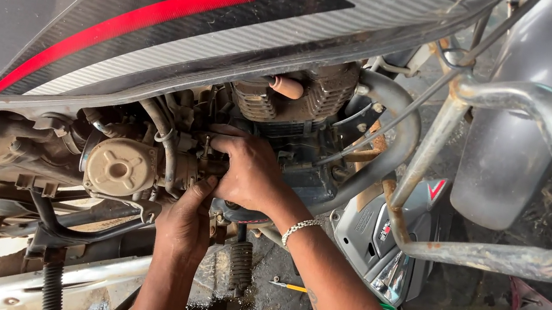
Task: The person works on a motorcycle engine, using a screwdriver to loosen fasteners around the carburetor area. They then detach hoses and pull the carburetor free from the engine by hand, holding it at the end.
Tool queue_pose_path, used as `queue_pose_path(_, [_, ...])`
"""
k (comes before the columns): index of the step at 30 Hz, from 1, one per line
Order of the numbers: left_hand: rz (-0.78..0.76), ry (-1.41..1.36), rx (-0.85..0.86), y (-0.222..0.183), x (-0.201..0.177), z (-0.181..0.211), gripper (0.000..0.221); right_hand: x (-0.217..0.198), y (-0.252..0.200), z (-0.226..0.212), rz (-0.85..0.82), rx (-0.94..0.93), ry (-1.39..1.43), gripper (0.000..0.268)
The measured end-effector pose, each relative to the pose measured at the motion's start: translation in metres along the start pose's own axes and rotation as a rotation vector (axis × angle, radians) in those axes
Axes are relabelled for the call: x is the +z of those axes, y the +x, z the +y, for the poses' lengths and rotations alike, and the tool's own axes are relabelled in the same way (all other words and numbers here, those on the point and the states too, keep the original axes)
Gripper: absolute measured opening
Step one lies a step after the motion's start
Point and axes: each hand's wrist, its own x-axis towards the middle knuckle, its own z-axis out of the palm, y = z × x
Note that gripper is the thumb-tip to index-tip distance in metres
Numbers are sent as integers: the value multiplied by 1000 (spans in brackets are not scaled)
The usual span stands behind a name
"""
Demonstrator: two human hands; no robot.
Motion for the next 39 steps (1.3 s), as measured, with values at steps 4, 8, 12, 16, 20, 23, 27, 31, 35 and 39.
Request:
queue_pose_path(4, [-14,22,33,3,-6,-4,46,-5,2,-5,-80,74,16,50])
queue_pose_path(8, [-73,57,56,4,-12,-3,49,-1,-2,-2,-28,15,26,54])
queue_pose_path(12, [-75,68,88,4,-10,-3,54,5,-3,2,-14,-20,18,52])
queue_pose_path(16, [-46,8,53,5,-15,-6,62,5,-2,1,2,-29,-3,53])
queue_pose_path(20, [-9,-43,72,-1,3,1,70,7,-4,2,20,-44,-9,52])
queue_pose_path(23, [-54,-57,83,-5,8,4,70,3,-3,-4,31,-10,35,61])
queue_pose_path(27, [-84,-52,114,-4,4,-1,67,6,-3,1,15,6,11,54])
queue_pose_path(31, [-85,-33,109,-1,3,-5,64,5,-2,8,-50,32,-17,46])
queue_pose_path(35, [-107,-36,91,-3,4,-4,62,2,1,8,-109,19,-34,41])
queue_pose_path(39, [-65,-71,59,-7,15,-3,62,0,-2,9,-68,-47,-20,42])
